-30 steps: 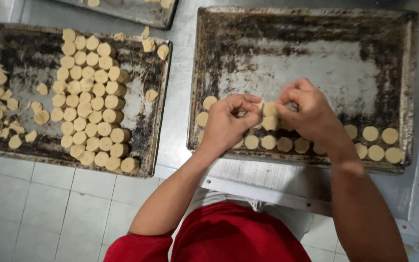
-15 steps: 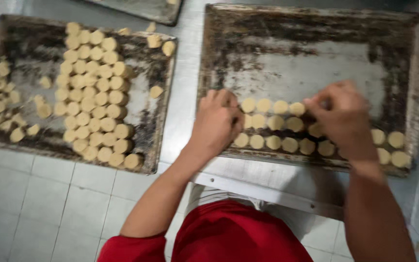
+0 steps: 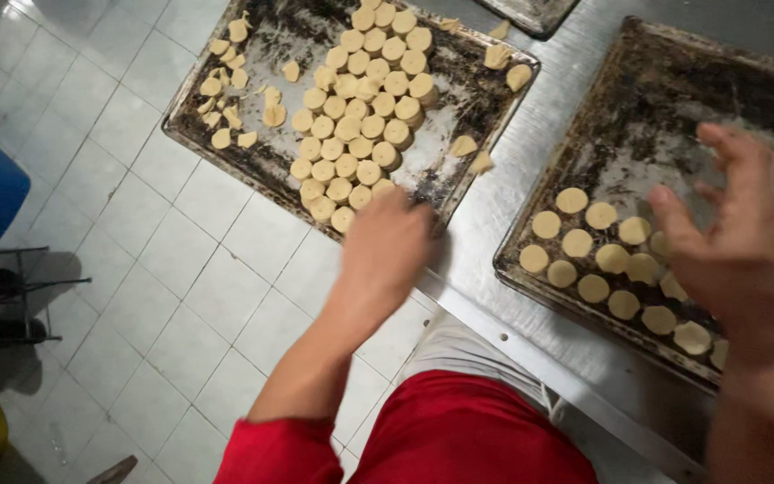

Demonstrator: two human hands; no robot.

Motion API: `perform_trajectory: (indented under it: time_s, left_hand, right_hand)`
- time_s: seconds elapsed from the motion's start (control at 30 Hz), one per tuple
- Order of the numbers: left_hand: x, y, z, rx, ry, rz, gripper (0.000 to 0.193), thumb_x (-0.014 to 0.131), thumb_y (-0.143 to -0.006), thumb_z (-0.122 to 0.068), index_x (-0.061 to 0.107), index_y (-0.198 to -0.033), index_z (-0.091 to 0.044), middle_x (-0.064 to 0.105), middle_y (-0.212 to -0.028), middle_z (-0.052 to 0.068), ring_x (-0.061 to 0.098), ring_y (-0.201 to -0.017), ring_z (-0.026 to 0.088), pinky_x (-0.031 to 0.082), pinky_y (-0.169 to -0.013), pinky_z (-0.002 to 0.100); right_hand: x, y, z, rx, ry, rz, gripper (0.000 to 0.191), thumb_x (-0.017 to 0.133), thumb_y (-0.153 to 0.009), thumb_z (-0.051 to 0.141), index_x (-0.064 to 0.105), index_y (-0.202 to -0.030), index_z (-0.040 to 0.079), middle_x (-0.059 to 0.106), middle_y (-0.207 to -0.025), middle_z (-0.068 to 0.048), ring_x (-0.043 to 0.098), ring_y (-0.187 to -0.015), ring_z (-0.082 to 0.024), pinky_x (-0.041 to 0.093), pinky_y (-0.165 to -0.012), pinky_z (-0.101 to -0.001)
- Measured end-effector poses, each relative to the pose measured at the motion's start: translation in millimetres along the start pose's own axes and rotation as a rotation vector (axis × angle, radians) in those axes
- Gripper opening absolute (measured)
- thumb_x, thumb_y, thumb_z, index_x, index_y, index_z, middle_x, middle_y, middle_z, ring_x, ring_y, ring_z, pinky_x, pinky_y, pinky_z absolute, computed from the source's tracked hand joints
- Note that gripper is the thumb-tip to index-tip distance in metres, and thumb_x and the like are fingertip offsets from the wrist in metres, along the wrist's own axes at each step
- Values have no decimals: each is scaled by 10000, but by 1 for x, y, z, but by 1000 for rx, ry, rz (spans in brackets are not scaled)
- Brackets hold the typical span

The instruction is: The person arranges small pre-cut circles of dough onto several metal baking trays by hand. The person picks up pieces of dough from a large pile on one tray and places them in neat rows on another tray.

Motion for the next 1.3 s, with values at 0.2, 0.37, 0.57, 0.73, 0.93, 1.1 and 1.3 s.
perform_trajectory:
  time_s: [0.2, 0.37, 0.57, 0.73, 0.93, 1.1, 1.3]
  left_hand:
    - [-1, 35, 25, -49, -64, 70, 107, 591, -875, -78, 659, -934, -20, 616, -1015, 161, 645, -943, 330, 545, -698, 451]
    - [-6, -4, 36, -99, -121, -72, 234, 578, -901, -64, 681, -1110, -39, 617, -947, 165, 642, -872, 361, 528, -630, 489]
    - [15, -20, 24, -37, -230, -17, 142, 598, -828, -55, 690, -937, -59, 623, -1041, 180, 620, -922, 344, 544, -616, 444]
    - [0, -19, 8, 114, -20, -98, 206, 657, -849, -66, 724, -1044, -85, 652, -944, 98, 617, -947, 322, 549, -705, 439]
    - [14, -45, -13, -59, 858, 50, 380, 819, -833, -68, 712, -1196, -32, 717, -1043, 61, 712, -931, 193, 589, -809, 308]
    - [74, -69, -129, 60, 1358, 355, 408, 805, -855, -79, 687, -1241, -19, 749, -1072, 54, 708, -946, 99, 607, -821, 256]
    - [119, -74, -232, 164, 1401, 492, 371, 792, -869, -29, 703, -1228, -1, 750, -1025, 65, 707, -895, 104, 605, -777, 255]
  right_hand:
    - [2, 9, -12, 51, 140, -11, 466, 773, -994, 12, 562, -1407, -33, 587, -1352, -224, 636, -1158, -339, 579, -873, -420]
    - [0, 29, -25, -27, 155, -44, 412, 782, -1002, 36, 609, -1371, -23, 598, -1380, -221, 638, -1170, -332, 580, -882, -409]
    - [46, -15, 14, -31, -52, 133, 223, 764, -950, 146, 749, -1111, -7, 746, -953, -152, 682, -874, -280, 510, -850, -452]
    - [133, -56, 73, -138, -36, 339, 238, 707, -903, 164, 777, -1125, 114, 728, -1076, -120, 598, -1016, -321, 431, -920, -525]
    - [74, -38, 23, 8, -314, 290, 223, 695, -956, 193, 731, -1127, 54, 665, -1293, -120, 591, -1181, -306, 452, -1012, -480]
    - [-5, 17, -36, 216, -317, 272, 192, 734, -927, 239, 752, -965, 52, 653, -1189, -109, 657, -1061, -235, 554, -801, -404]
    - [-65, 77, -93, 317, -315, 137, 173, 714, -944, 222, 749, -946, 52, 652, -1176, -72, 636, -918, -178, 523, -675, -359]
Point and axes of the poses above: each hand's wrist, its own y-axis away from the middle knuckle, its own x-axis out of the palm, z = x × y, the point moved 8 cm from there along -y, towards the middle knuckle
